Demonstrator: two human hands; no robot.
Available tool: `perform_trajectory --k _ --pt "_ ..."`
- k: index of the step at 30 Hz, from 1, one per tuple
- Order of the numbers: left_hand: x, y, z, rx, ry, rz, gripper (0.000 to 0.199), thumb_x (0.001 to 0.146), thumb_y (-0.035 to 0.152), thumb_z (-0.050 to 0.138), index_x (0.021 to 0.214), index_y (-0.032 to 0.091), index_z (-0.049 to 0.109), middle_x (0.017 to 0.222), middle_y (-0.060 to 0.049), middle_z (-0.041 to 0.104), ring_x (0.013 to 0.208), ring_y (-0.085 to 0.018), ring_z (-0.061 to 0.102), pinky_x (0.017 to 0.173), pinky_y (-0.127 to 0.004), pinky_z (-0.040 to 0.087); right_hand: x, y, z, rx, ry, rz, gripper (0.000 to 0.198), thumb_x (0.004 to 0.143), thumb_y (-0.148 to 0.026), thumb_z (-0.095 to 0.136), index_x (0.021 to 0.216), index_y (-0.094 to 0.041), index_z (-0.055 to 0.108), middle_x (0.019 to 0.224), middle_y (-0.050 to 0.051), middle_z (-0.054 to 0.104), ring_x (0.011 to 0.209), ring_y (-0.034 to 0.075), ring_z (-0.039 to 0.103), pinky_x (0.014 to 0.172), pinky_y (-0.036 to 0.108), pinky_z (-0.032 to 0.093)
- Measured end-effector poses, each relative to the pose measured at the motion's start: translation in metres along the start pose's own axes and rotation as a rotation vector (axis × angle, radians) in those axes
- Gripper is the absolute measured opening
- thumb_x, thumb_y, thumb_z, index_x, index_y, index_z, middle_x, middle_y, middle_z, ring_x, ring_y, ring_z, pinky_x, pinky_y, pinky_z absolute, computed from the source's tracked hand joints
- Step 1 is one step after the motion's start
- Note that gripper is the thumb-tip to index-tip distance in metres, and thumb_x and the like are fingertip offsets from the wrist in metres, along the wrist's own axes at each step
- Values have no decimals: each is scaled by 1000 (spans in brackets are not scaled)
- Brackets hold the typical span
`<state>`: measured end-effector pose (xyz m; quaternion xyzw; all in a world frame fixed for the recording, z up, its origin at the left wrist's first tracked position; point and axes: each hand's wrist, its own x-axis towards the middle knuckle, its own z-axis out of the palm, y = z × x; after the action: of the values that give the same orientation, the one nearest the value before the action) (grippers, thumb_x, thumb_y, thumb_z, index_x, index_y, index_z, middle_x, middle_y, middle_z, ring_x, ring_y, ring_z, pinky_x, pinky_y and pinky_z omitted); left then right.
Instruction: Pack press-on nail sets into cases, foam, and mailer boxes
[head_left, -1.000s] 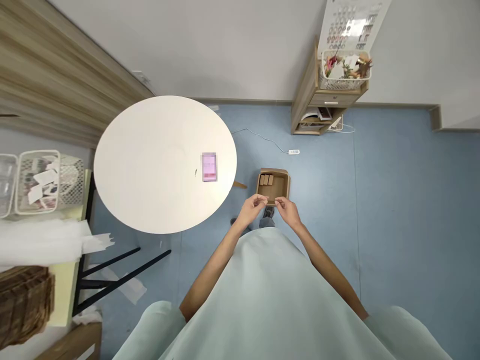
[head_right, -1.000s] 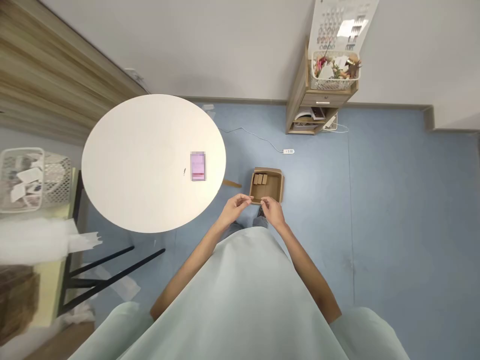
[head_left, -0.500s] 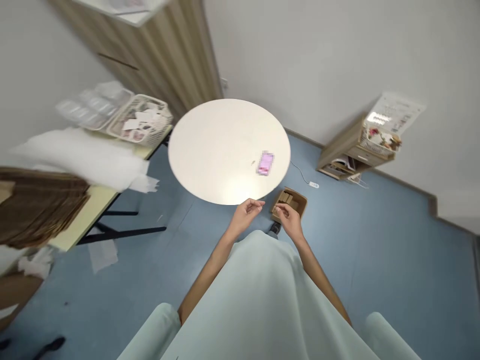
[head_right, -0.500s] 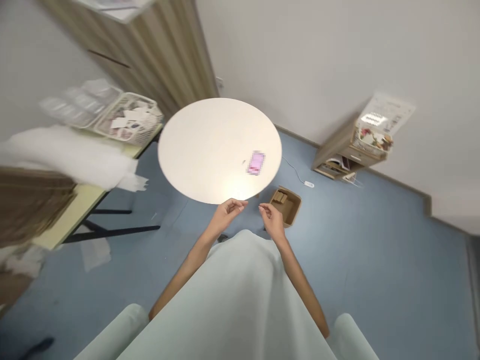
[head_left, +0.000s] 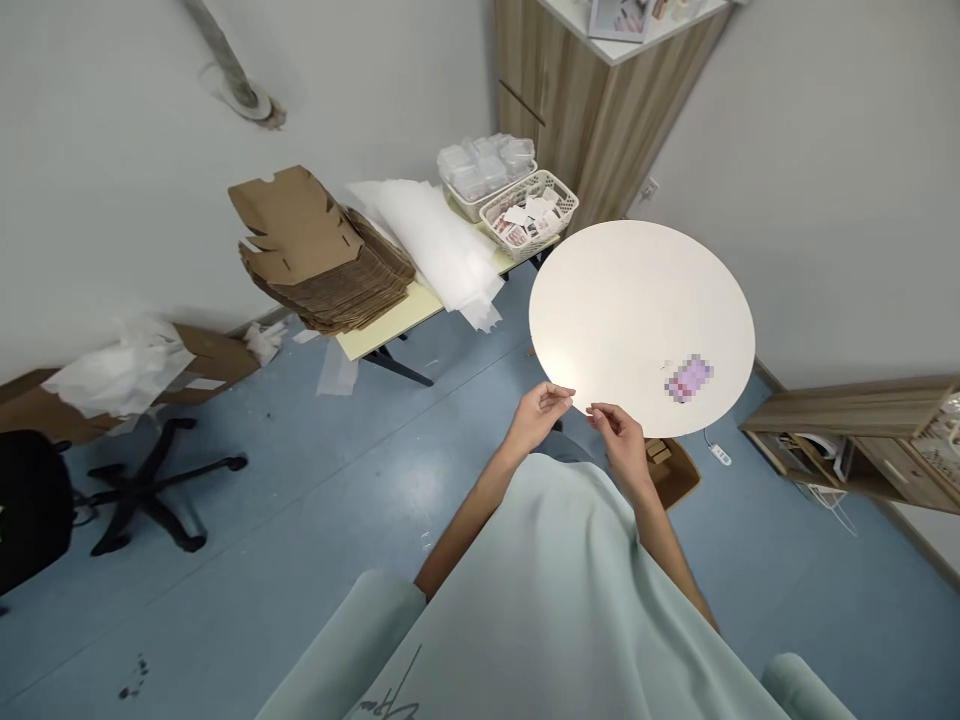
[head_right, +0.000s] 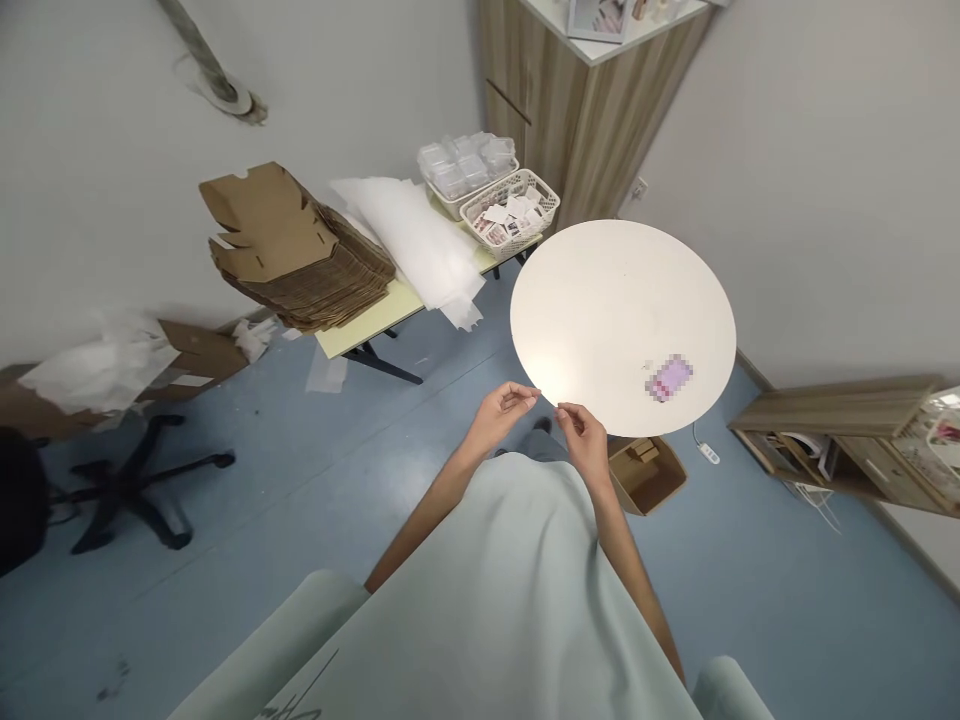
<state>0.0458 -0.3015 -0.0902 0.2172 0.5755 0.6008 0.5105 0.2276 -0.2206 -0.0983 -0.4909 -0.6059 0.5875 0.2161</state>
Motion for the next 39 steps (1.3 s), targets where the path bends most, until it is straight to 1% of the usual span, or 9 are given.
perform_trajectory --k 5,13,18,21,25,29,33,36,39 --pt "33 21 -30 -9 82 47 25 94 42 79 99 22 67 130 -15 81 127 -28 74 117 -48 53 57 -18 30 -4 -55 -41 44 95 -64 72 112 -24 78 117 13 84 104 30 82 102 52 65" --pt "95 85 -93 196 214 68 30 92 48 79 102 22 67 130 -16 80 126 -29 75 116 -50 54 157 -55 96 177 -175 -27 45 91 -65 75 108 -24 79 112 12 84 102 29 82 102 51 65" --pt "151 102 -121 286 266 3 36 89 53 79 101 22 66 130 -17 80 128 -30 75 118 -51 53 204 -69 106 222 -176 -2 41 94 -63 73 110 -26 80 113 10 84 104 29 82 102 50 66" --pt "185 106 -131 294 250 -49 35 88 52 80 100 22 66 132 -16 80 126 -29 75 117 -50 54 220 -66 102 226 -116 42 40 95 -63 73 109 -26 80 112 10 84 104 30 83 102 51 66" --pt "236 108 -148 348 198 -87 31 88 49 78 99 22 68 133 -16 79 123 -28 75 114 -48 56 231 -62 98 216 -9 116 41 95 -65 72 109 -27 79 113 11 84 104 31 83 102 53 66" --pt "308 109 -174 462 160 -58 20 89 41 73 96 23 66 126 -14 81 119 -26 76 113 -46 56 237 -69 100 211 110 174 41 94 -65 72 111 -28 78 116 11 84 106 32 83 105 55 66" --pt "387 116 -196 659 110 -4 5 90 24 64 95 22 64 123 -14 81 116 -26 76 112 -44 56 243 -87 111 196 251 202 40 95 -62 71 112 -28 78 116 11 84 107 31 82 107 57 64" --pt "442 123 -208 909 30 65 20 90 18 65 110 19 68 132 -18 76 119 -31 73 110 -47 56 248 -101 126 194 353 199 39 95 -62 71 113 -27 79 117 11 84 108 31 82 108 56 64" --pt "488 128 -217 1144 -99 175 43 87 10 64 130 12 67 145 -23 70 133 -35 66 118 -48 49 253 -113 145 202 432 196 41 96 -63 72 114 -26 78 118 12 83 109 31 81 107 55 63"
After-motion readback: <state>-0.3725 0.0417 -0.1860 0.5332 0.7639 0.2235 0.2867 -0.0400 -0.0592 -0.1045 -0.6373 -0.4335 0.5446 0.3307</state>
